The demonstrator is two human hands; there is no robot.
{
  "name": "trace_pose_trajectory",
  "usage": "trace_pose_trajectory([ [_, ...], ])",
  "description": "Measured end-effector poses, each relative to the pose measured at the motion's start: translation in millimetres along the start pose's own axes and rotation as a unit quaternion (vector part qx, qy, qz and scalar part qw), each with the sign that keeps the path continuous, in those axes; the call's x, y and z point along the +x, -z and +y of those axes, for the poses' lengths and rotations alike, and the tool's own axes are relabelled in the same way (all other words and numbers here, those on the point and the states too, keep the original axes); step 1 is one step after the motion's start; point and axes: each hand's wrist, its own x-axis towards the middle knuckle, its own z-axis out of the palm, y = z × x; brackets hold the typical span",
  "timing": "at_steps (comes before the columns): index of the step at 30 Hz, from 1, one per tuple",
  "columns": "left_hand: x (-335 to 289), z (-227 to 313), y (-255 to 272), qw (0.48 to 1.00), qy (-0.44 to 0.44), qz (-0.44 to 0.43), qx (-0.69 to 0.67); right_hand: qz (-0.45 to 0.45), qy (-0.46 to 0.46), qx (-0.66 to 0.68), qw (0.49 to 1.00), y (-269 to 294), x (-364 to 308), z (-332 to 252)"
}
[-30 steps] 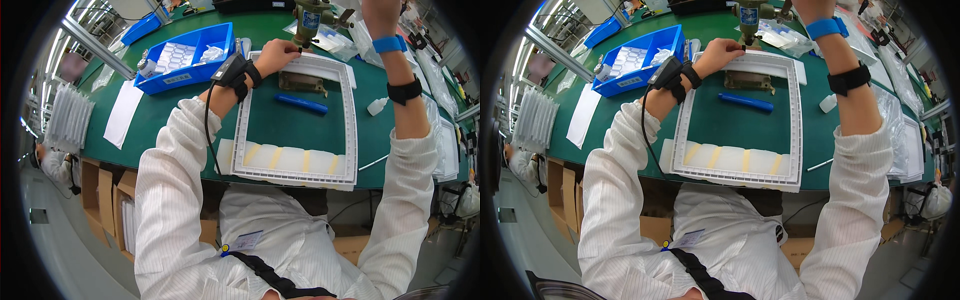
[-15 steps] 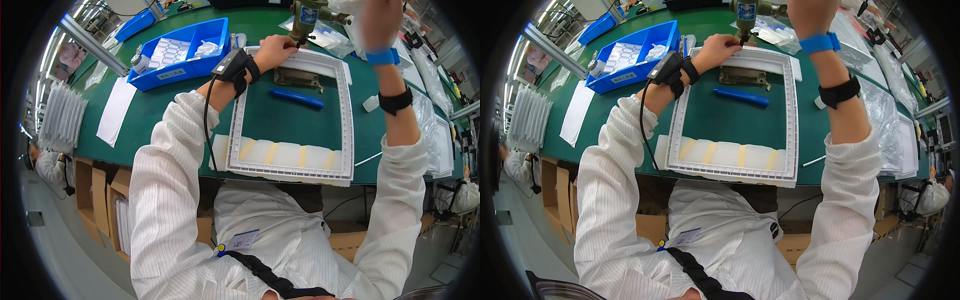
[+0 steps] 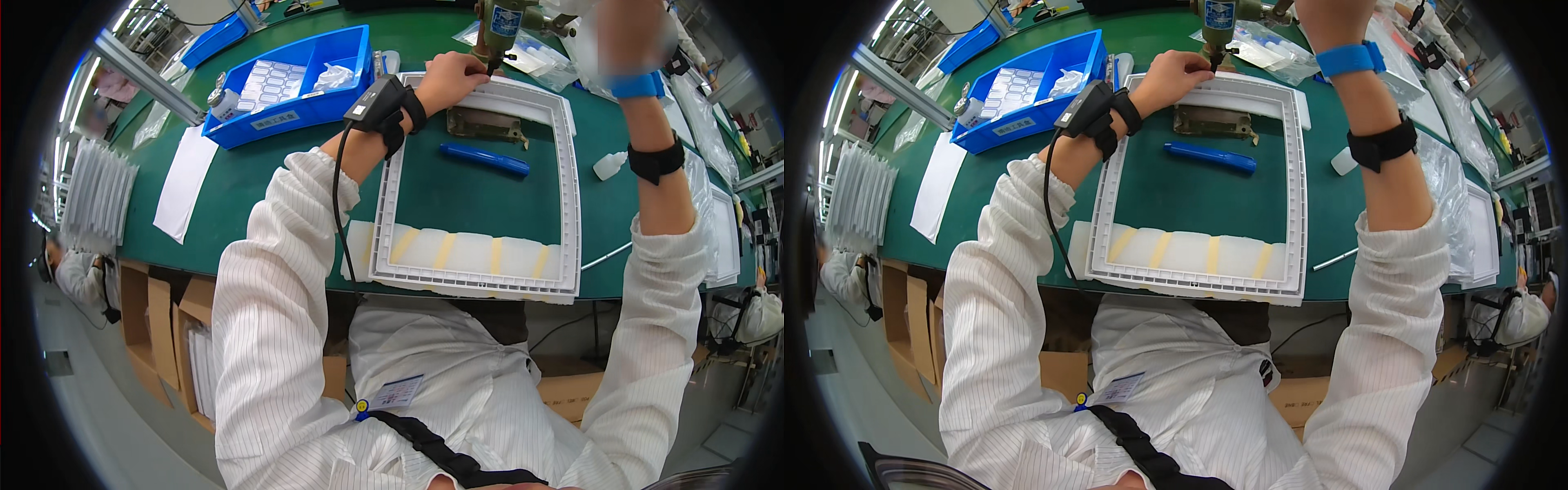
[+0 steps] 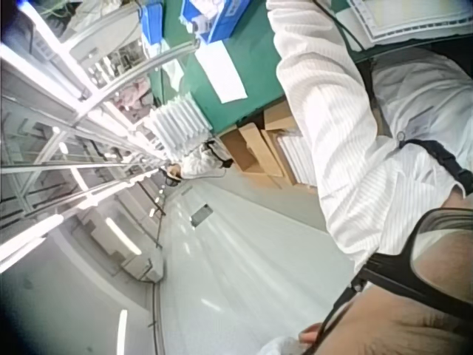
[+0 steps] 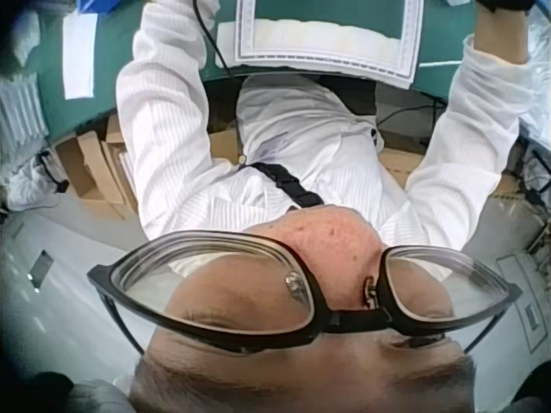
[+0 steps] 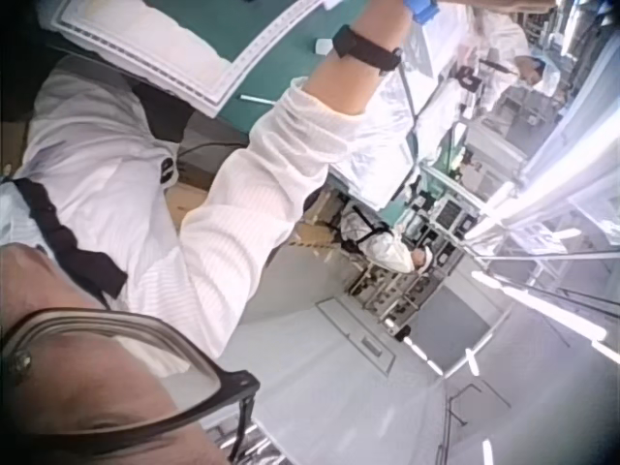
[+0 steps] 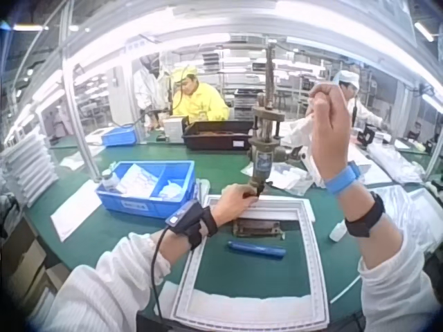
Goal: Applying glue to white plastic frames, packaging them in plastic bags, and using a manual press to insert small components.
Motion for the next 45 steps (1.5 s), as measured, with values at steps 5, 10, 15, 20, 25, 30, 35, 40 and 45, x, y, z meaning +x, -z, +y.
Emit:
trace_pose_trajectory([
  [5,-0.9,1.6,-3.0,1.000,0.002,-0.001,-0.028,0.060,-0.145,0.317,0.936,7.8,-25.4,-10.8],
  [10,-2.6,-6.5,-1.0,1.000,0.011,0.003,-0.021,0.024,0.051,0.014,0.998,10.8,-42.7,-2.9],
  [15,-1.4,2.2,2.3,0.999,0.021,-0.009,-0.036,0.067,0.104,0.014,0.992,11.9,-53.4,1.2],
  [20,-2.2,1.7,5.4,0.998,0.035,-0.011,-0.059,0.022,0.098,0.027,0.995,26.2,-73.8,10.0],
  [25,-2.8,4.6,5.2,0.998,0.040,-0.014,-0.056,0.001,0.096,0.036,0.995,28.7,-82.5,4.3],
  [30,-3.4,6.0,5.7,0.997,0.041,-0.009,-0.063,0.012,0.031,0.115,0.993,28.6,-86.2,-0.9],
  [35,-4.0,8.6,5.9,0.997,0.047,-0.010,-0.065,0.011,0.017,0.102,0.995,31.5,-90.9,-4.1],
  [40,-2.7,4.8,5.3,0.997,0.045,-0.008,-0.065,-0.023,0.010,0.119,0.993,38.0,-103.1,-13.2],
  [45,-4.7,-1.0,2.5,0.997,0.032,0.019,-0.069,-0.044,-0.046,0.143,0.988,40.8,-118.3,-16.5],
])
